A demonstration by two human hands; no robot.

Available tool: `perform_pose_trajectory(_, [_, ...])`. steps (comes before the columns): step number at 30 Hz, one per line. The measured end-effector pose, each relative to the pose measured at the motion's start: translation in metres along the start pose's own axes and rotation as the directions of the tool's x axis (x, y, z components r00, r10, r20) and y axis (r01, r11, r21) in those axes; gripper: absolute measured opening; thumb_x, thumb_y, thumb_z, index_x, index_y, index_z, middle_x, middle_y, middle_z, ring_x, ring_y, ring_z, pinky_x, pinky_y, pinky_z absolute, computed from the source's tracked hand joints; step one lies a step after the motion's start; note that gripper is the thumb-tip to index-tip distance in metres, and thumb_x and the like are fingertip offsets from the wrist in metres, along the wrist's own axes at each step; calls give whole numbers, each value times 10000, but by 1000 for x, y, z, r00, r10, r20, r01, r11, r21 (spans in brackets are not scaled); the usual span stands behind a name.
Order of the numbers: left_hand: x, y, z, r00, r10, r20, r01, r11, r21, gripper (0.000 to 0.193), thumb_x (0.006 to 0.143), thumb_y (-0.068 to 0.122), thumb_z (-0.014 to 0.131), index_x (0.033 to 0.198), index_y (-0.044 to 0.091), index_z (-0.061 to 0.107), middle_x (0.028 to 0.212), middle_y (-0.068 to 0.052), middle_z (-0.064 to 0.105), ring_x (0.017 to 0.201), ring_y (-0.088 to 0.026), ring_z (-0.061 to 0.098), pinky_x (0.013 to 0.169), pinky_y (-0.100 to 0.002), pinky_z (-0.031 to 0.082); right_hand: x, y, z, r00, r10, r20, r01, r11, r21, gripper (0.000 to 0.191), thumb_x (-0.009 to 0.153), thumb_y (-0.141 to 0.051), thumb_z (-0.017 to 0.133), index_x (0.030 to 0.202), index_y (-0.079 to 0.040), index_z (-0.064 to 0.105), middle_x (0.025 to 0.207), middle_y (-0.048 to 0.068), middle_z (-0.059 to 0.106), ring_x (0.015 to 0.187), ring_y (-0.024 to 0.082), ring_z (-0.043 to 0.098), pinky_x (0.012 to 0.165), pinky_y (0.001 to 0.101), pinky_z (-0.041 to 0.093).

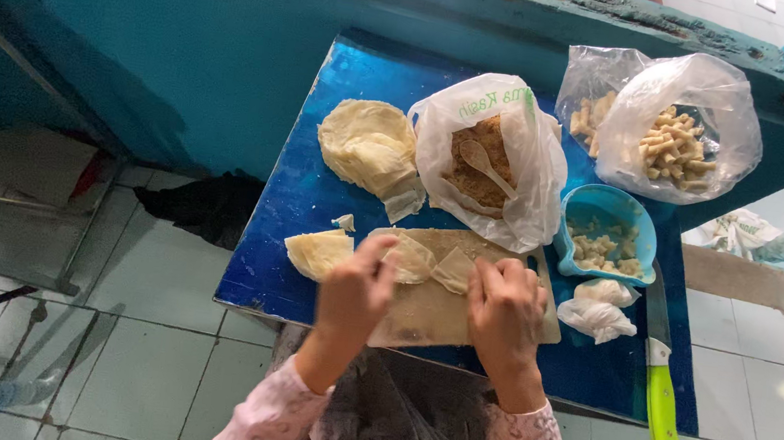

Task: The person sits at a small blue table and folds thin square pastry sheets one at a time, pressing each fold flat on a cutting board and setting folded pieces aside with a pile of finished wrappers. They occasionally reach into a plastic bag of filling and a blue bowl of filling pieces while working through the stack of wrappers.

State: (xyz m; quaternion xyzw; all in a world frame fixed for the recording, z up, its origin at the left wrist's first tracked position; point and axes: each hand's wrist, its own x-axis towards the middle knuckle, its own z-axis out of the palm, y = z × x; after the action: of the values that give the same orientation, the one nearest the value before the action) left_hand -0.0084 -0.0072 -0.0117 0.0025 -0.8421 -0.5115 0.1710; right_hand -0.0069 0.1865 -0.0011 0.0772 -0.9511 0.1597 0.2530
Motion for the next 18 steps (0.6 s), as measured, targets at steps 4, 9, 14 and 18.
perform_pose_trajectory(4, [1,-6,-34,992,-32,-120,34,999,12,201,956,195,646,1095,71,723,794,-143,733,678,-277,730,627,-380,559,5,-13,4,976,-214,-45,218,971,94,191,849,-127,726,1032,-72,741,1008,85,638,989,303,601,865,444,444])
perform_pose_trajectory(9, [-5,-8,-38,994,27,-107,-32,998,-46,169,986,174,639,1047,40,721,831,-144,738,711,-247,732,642,-353,562,21,-38,26,946,-312,90,262,897,355,103,825,-124,760,907,-69,731,969,86,659,969,291,612,856,403,490])
perform_pose_trajectory(14, [-12,-30,-19,950,-266,163,308,882,-356,293,994,248,629,1109,9,754,839,-117,795,736,-156,766,651,-283,609,29,-32,23,930,145,338,-346,653,673,62,887,-87,731,938,-56,749,931,85,717,841,305,667,767,390,524])
perform_pose_trajectory(18, [-11,-47,3,829,-222,514,557,423,-715,392,1009,289,580,1259,5,681,1096,-72,768,927,-147,748,755,-281,624,15,-37,9,979,-184,91,90,784,614,143,857,-82,743,999,-71,723,1032,66,701,901,235,676,800,336,540])
